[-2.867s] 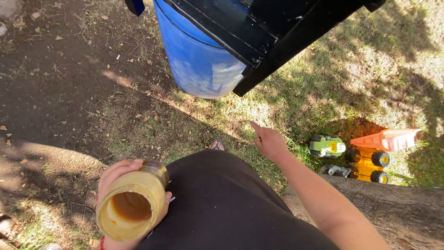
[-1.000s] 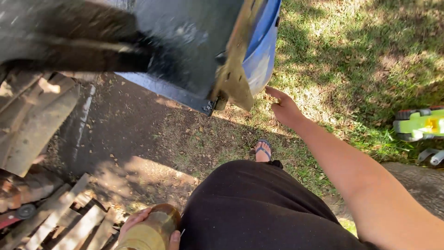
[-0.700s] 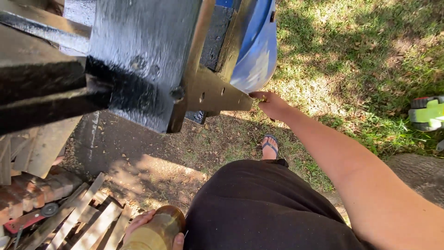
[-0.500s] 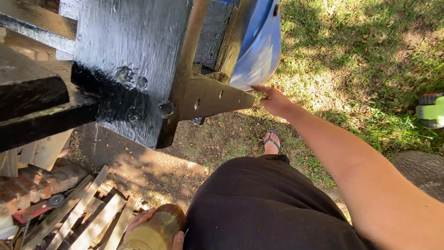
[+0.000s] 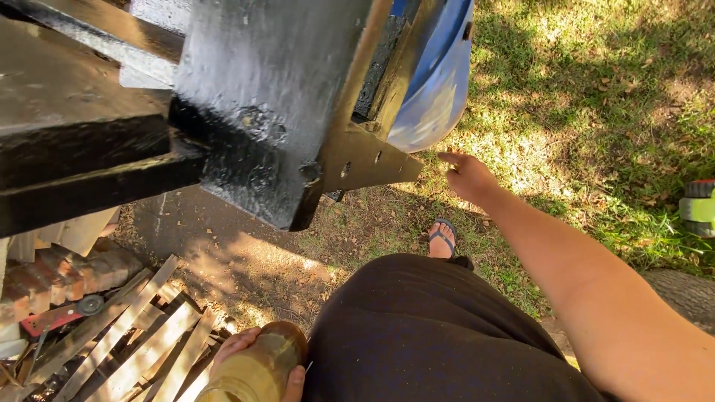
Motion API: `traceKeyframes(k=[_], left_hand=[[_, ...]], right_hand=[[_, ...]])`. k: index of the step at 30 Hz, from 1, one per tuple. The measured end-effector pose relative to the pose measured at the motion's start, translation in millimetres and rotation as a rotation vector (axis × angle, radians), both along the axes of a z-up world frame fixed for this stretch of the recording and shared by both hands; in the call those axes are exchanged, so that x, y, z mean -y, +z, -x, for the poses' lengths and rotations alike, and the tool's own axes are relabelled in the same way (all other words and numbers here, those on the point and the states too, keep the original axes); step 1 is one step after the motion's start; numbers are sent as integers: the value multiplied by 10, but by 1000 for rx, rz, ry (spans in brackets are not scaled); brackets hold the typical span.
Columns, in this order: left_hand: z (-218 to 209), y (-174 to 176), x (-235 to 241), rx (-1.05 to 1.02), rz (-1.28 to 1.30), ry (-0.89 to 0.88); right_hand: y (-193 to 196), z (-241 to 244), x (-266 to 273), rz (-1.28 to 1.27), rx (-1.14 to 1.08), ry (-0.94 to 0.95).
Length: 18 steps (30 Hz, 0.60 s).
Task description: Painting a wooden chair with black paint using a paintbrush while it is elevated on a barrel.
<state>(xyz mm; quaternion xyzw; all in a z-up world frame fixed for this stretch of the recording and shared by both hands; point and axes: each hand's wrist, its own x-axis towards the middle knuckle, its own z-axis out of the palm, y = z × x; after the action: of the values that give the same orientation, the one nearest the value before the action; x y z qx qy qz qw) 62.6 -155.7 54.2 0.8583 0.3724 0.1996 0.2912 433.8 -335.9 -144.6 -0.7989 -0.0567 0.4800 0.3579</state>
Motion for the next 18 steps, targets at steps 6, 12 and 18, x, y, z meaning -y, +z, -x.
traceKeyframes(k=[6,12,18], left_hand=[[-37,-32,-79,129,73,-124],[-134,16,-125,158,138,-143],[-430,540,26,-82,88,-191]], right_hand=[[-631,77,751,283,273,65],[-226,151,1351,532,-11,-253],[-805,421,1916,517,77,-654]])
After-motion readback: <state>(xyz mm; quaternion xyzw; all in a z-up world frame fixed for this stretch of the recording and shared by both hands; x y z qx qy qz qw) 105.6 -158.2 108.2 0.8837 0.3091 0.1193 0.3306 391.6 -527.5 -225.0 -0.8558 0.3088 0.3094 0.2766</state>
